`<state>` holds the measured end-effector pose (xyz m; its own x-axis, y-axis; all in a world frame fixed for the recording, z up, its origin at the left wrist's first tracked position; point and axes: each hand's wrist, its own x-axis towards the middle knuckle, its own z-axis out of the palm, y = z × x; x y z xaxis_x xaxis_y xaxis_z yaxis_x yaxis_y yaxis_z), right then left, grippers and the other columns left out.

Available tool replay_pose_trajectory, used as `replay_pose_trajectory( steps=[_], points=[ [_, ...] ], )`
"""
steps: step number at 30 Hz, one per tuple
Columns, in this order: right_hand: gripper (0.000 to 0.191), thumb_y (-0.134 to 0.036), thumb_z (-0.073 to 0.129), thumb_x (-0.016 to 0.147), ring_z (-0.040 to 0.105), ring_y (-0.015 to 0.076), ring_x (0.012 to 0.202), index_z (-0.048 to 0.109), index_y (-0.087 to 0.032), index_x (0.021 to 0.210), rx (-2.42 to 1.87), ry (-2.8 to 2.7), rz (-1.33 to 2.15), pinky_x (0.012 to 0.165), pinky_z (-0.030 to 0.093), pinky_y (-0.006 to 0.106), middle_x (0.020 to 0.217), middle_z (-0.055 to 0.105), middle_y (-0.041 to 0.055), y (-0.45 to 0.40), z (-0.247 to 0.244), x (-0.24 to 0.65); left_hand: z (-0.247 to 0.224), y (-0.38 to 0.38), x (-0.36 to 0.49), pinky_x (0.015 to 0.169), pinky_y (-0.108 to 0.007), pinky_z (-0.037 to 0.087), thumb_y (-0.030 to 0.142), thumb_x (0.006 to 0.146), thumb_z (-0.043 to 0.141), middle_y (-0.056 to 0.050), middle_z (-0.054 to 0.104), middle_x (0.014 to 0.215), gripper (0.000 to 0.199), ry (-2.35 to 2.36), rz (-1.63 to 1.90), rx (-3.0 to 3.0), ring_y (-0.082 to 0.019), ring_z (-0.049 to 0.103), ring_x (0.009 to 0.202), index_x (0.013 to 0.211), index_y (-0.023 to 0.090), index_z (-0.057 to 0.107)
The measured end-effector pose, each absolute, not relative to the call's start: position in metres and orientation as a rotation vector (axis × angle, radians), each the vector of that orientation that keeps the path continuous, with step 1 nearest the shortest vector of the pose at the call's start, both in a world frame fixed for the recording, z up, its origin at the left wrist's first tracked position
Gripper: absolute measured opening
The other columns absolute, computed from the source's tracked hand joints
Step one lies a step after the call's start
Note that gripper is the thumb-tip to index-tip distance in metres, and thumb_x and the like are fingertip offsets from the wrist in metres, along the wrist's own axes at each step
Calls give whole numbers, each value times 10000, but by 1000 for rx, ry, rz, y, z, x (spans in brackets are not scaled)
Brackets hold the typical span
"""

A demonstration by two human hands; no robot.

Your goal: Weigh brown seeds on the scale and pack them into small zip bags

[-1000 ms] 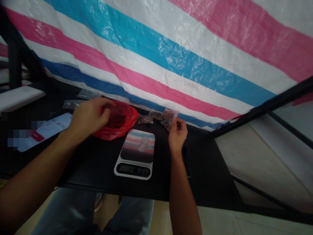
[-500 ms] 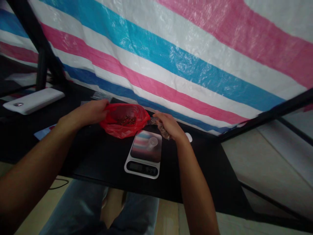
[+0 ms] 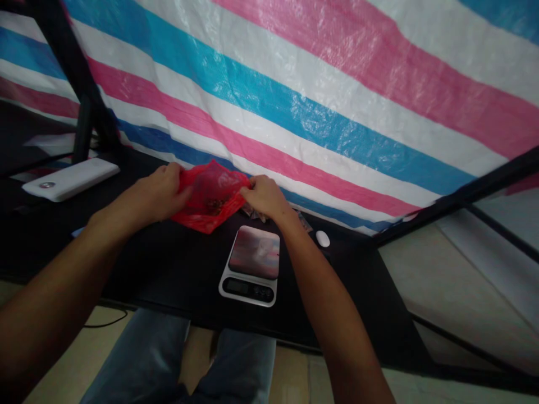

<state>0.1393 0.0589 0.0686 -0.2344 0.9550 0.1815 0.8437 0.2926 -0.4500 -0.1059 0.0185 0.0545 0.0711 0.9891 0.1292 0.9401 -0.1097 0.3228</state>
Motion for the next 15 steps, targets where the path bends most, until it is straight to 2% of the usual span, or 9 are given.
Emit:
replay_pose_trajectory(
  steps=[2,4,6,8,9,11,12,14,15],
  points=[
    [217,-279,589,821,531,141,583,627,-178,633,-1664,-2227,312,563,312,284,583,578,5,58,67,141,53,12,-102,933,-534,566,438,1006,446,-301,596,1337,516,2035,375,2167,-459,681,1157,1358,62,487],
    [228,-337,608,855,566,166,626,673,-170,714,-1727,-2207,240,588,345,289,660,648,37,56,66,144,49,4,-100,931,-527,568,463,1006,468,-298,590,1340,551,2047,294,2183,-457,687,1146,1381,59,472],
    [316,-454,656,872,633,212,724,730,-152,928,-1772,-2171,169,638,409,300,816,730,86,51,70,146,48,-5,-101,899,-548,574,495,993,513,-301,591,1333,595,2062,254,2220,-474,684,1128,1393,55,481],
    [529,-534,703,859,686,274,861,691,-135,1207,-1782,-2169,63,719,475,333,989,765,139,40,78,143,50,-13,-102,889,-560,573,465,954,609,-313,567,1377,634,2082,339,2340,-494,648,1175,1414,44,490],
    [549,-513,669,900,698,290,923,651,-135,1297,-1762,-2141,-21,766,496,350,1044,767,151,33,82,139,53,-16,-102,911,-558,566,418,932,653,-312,549,1410,635,2073,427,2434,-495,617,1222,1420,41,500],
    [383,-334,565,970,711,278,980,646,-161,1302,-1637,-2204,-138,834,508,358,1079,774,131,19,90,128,60,-18,-101,971,-522,544,295,919,667,-278,566,1421,520,1952,587,2639,-457,577,1287,1370,54,571],
    [314,-254,535,965,716,268,996,682,-178,1232,-1552,-2316,-162,859,509,354,1099,776,119,13,92,120,62,-16,-100,975,-489,541,249,940,629,-248,607,1381,406,1827,606,2716,-419,596,1269,1308,76,623],
    [246,-199,524,946,730,266,1018,738,-194,1067,-1403,-2612,-138,868,520,346,1123,782,108,6,91,105,61,-6,-96,901,-413,554,188,992,518,-177,714,1198,241,1531,527,2756,-329,685,1109,1121,123,711],
    [248,-197,521,948,735,274,1047,747,-191,1048,-1356,-2732,-116,873,529,345,1159,781,113,6,87,99,56,1,-94,847,-377,556,174,1013,467,-149,744,1126,267,1392,474,2721,-282,715,1000,1070,139,726]
  ],
)
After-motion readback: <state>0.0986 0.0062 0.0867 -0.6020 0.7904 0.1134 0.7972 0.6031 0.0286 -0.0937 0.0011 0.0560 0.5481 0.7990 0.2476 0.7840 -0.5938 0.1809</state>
